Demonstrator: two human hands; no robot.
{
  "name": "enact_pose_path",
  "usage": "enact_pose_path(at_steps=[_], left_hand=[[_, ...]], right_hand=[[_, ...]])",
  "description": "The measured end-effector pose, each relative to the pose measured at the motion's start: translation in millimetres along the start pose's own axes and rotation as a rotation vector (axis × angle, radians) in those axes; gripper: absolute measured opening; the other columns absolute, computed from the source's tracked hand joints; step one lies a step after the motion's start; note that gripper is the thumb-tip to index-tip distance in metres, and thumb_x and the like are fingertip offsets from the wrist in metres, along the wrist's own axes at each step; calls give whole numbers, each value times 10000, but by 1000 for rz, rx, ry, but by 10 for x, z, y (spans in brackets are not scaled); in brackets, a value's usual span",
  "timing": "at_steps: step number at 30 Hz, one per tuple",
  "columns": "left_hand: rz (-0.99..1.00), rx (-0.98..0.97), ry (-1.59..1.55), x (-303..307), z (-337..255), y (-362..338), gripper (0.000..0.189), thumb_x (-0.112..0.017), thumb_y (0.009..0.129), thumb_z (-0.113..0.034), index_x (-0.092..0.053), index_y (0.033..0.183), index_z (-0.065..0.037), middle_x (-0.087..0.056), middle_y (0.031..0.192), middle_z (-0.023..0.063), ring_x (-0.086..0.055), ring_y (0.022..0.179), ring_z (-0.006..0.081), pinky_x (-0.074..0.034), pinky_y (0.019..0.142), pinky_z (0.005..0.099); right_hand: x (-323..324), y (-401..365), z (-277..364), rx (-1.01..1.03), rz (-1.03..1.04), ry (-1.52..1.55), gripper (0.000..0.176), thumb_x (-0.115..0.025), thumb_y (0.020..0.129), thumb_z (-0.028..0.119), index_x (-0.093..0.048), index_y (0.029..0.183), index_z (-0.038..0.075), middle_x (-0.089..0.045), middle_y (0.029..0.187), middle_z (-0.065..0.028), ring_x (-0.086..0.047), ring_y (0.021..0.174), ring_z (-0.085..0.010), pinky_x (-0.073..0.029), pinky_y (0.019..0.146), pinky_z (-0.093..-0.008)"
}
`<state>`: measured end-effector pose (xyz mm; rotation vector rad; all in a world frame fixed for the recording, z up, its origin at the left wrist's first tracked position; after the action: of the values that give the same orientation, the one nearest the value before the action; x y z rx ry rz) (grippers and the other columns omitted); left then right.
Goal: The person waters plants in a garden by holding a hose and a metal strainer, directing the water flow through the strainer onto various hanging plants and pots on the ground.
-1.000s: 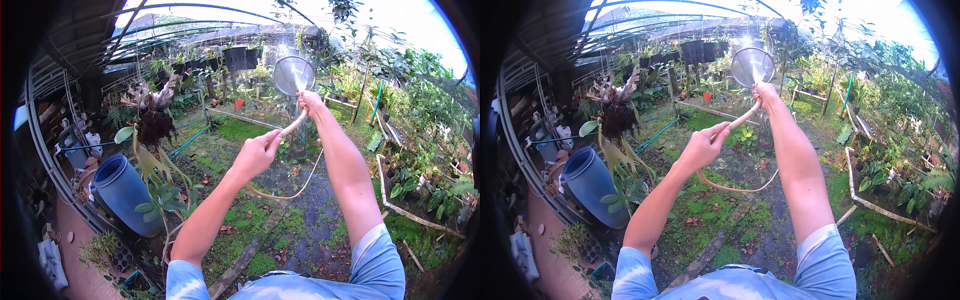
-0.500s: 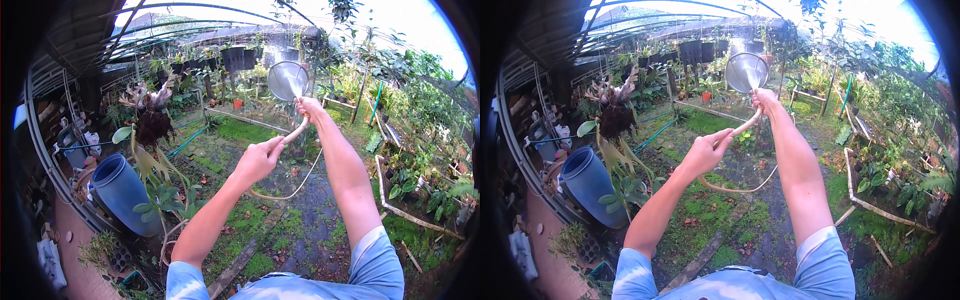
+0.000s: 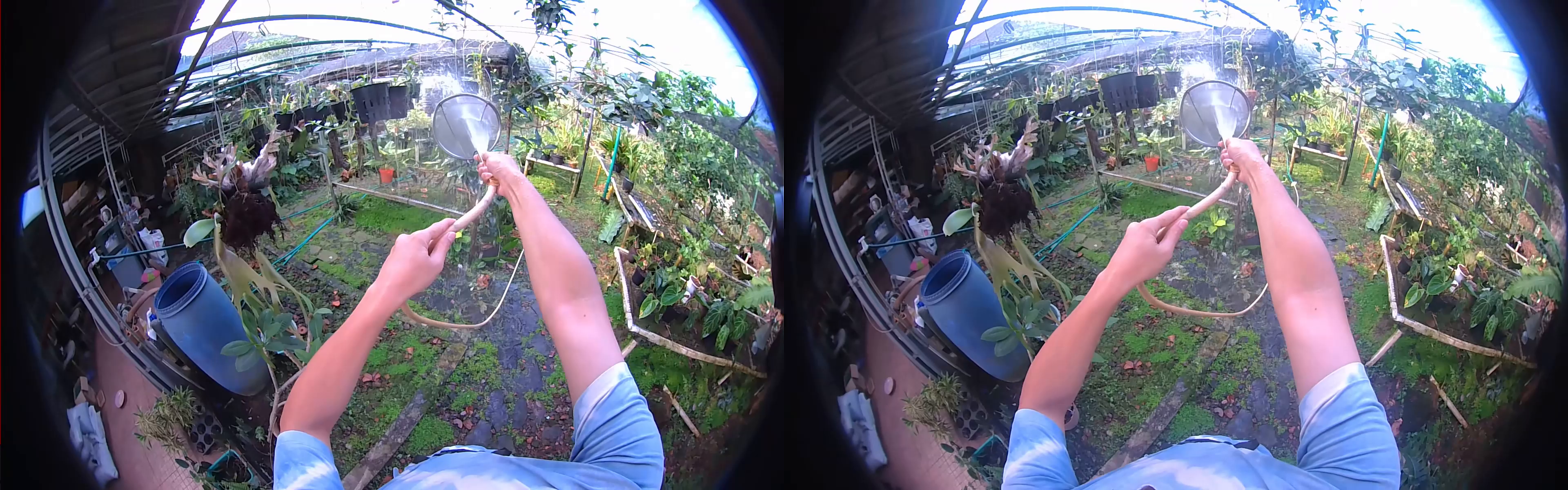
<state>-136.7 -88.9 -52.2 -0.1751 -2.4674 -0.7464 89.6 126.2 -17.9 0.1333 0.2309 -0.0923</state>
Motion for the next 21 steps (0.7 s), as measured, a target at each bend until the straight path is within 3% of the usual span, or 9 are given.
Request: enact_pose_path(at_steps=[2, 10, 17, 21], left_hand=[[12, 7, 10, 3, -29, -13, 377, -577, 987, -282, -603, 1317, -102, -589, 648, 70, -465, 543, 102, -406, 529, 309], [-8, -11, -4, -27, 69, -12, 372, -581, 986, -277, -608, 1315, -105, -563, 633, 54, -448, 545, 90, -393, 524, 299], [-81, -22, 6, 97, 28, 120, 378, -571, 992, -286, -601, 1322, -104, -529, 610, 46, -416, 529, 90, -364, 506, 304], [-35, -19, -20, 19, -11, 95, 387, -569, 993, -296, -600, 1321, -92, -524, 606, 39, -419, 529, 87, -367, 504, 297]], right_hand=[[25, 22, -33, 8, -4, -4, 157, -475, 975, 115, -552, 982, -21, -455, 633, 19, -379, 464, -49, -288, 373, -206], [7, 47, -136, -23, 8, -4, 138, -504, 963, 114, -543, 959, -18, -464, 639, 8, -418, 473, -63, -316, 375, -209], [148, -18, 276, 213, -274, 145, 141, -483, 973, 89, -559, 946, -26, -496, 664, -46, -467, 484, -107, -355, 383, -231], [181, 40, 241, 149, -178, 95, 154, -479, 972, 97, -558, 944, -32, -500, 653, -44, -474, 483, -110, -355, 380, -232]])
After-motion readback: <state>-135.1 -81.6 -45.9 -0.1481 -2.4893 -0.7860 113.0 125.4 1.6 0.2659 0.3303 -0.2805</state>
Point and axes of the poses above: each hand's wrist, its own y-axis towards the middle knuckle, its own x-axis out of the back of the hand, z = x × y, the point moved 8 cm from there along y, towards the middle knuckle
